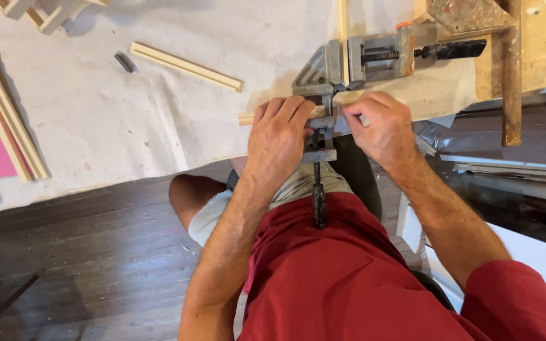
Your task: Assembling a wooden frame by positioning slats in a corner clamp and securing them with a hammer.
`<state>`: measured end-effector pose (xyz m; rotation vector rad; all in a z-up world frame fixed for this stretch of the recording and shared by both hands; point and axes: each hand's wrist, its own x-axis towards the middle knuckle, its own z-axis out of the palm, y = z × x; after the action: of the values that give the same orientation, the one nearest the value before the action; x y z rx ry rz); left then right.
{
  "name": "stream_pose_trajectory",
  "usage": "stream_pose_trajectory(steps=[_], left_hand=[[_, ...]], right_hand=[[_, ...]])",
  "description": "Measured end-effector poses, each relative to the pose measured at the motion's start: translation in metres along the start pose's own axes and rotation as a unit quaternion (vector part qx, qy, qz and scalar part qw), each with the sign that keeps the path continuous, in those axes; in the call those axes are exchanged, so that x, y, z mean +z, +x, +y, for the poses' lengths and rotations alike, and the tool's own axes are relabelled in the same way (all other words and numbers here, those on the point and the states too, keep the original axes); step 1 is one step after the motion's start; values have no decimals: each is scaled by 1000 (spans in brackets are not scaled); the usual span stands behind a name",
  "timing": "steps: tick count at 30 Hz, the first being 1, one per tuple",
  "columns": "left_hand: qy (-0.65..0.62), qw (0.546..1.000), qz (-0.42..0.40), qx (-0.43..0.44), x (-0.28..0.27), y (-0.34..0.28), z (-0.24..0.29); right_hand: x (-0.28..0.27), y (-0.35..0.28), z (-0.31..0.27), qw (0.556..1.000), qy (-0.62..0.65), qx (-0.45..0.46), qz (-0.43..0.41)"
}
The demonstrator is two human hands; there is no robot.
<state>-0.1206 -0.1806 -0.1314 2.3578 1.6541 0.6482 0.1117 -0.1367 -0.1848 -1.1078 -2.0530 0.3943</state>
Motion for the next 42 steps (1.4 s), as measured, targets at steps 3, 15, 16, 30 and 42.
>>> stream_pose_trajectory(steps=[3,15,16,30,42], left_hand=[[-7,1000,4,6,1,2,-1],[2,1000,9,12,-3,-1,-3],[-6,1000,7,12,-6,2,0],[-4,1000,10,2,11,-2,-2],[-9,1000,1,9,4,-1,-2]], right_hand=[[-2,6,-3,1000,20,2,-18],[-7,13,-24,999,-5,-7,-32],[-19,26,-33,999,-5,0,-31],[-21,33,-31,999,-49,2,-5],[-32,42,-25,1000,12,3,9]])
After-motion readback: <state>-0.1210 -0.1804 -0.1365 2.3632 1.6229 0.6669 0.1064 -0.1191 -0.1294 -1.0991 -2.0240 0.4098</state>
